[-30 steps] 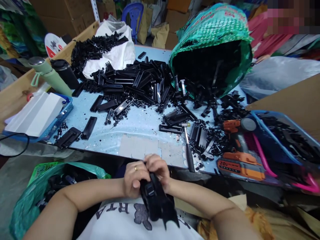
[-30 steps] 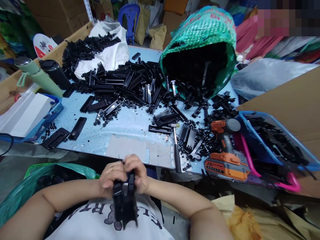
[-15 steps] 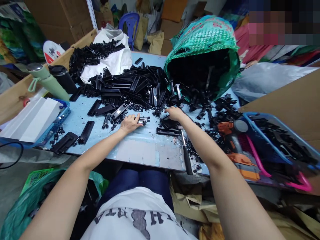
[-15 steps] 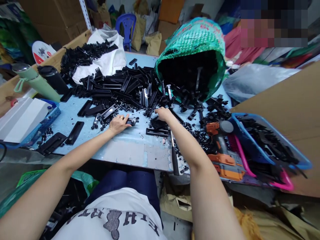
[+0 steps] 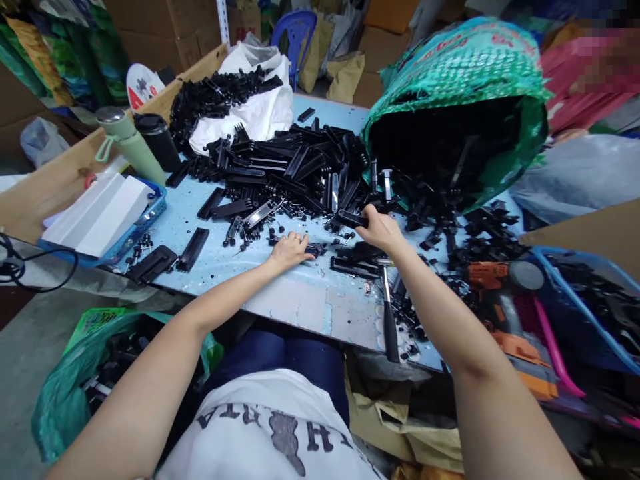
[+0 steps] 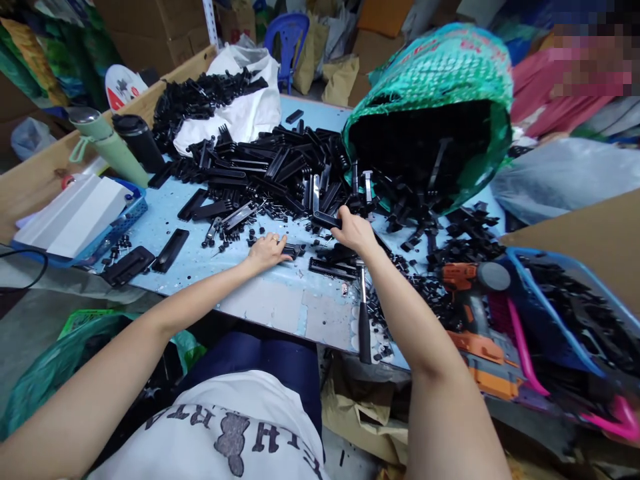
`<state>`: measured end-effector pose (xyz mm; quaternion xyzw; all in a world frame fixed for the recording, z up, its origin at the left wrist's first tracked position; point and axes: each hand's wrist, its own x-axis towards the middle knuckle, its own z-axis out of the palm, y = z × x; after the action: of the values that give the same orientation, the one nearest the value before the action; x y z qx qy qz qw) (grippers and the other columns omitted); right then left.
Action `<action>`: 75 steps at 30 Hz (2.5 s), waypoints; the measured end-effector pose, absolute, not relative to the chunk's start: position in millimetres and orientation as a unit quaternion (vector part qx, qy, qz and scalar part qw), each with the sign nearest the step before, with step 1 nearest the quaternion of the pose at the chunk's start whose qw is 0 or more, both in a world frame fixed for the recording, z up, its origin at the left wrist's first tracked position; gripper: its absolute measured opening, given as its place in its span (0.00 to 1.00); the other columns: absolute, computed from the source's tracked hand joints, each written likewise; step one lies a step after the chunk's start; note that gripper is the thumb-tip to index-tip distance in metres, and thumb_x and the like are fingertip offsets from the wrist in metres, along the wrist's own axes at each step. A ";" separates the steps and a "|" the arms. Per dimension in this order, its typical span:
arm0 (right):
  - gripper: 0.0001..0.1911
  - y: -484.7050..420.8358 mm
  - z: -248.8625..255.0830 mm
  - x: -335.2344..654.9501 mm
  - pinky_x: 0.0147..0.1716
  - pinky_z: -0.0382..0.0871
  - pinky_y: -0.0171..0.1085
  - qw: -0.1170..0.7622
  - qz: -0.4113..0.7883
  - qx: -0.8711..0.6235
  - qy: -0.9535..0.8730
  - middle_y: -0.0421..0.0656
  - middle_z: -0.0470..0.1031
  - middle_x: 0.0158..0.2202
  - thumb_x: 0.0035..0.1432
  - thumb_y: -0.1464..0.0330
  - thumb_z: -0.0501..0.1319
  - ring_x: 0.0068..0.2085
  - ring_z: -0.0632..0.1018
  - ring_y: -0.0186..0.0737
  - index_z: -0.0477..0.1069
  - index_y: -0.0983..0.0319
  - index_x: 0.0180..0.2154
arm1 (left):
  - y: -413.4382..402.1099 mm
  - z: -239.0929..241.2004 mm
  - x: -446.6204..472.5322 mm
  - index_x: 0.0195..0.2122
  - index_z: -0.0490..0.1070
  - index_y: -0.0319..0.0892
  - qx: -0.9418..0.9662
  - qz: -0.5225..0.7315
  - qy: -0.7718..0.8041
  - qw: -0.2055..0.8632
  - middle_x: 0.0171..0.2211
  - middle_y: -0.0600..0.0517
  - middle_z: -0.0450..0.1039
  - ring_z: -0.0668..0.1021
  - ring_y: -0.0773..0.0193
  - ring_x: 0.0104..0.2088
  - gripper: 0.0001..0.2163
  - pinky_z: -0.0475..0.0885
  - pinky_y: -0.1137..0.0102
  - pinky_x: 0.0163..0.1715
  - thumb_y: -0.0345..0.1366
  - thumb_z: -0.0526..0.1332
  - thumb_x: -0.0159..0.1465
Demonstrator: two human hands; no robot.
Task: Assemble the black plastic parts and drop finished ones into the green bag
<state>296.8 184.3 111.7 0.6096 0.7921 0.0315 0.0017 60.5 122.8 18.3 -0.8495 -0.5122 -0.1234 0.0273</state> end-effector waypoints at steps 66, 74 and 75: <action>0.31 219.7 90.1 325.8 0.47 0.62 0.52 -0.223 0.034 0.792 0.568 0.62 0.60 0.55 0.61 0.58 0.47 0.54 0.64 0.59 0.53 0.69 0.60 | 17.0 44.5 46.8 0.52 0.65 0.46 -0.907 -0.064 -0.414 -0.033 0.38 0.48 0.72 0.72 0.59 0.43 0.17 0.55 0.50 0.55 0.26 0.51 0.63; 0.22 228.7 97.8 356.4 0.47 0.64 0.46 -0.221 -0.067 0.811 0.538 0.58 0.74 0.45 0.53 0.67 0.55 0.48 0.73 0.54 0.72 0.68 0.48 | 5.0 43.7 40.9 0.51 0.67 0.41 -0.864 -0.070 -0.495 -0.058 0.37 0.44 0.71 0.72 0.55 0.41 0.15 0.66 0.58 0.42 0.29 0.55 0.62; 0.21 213.5 95.4 363.3 0.48 0.64 0.46 -0.250 -0.059 0.798 0.545 0.57 0.74 0.45 0.53 0.67 0.55 0.49 0.73 0.53 0.72 0.69 0.48 | 3.2 43.0 38.0 0.52 0.66 0.41 -0.855 -0.090 -0.503 -0.089 0.39 0.44 0.71 0.71 0.54 0.43 0.16 0.67 0.59 0.42 0.32 0.57 0.62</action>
<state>363.3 213.5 95.4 0.7977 0.5455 -0.0592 -0.2501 38.0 3.2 43.0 -0.8552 -0.5027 -0.0895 -0.0886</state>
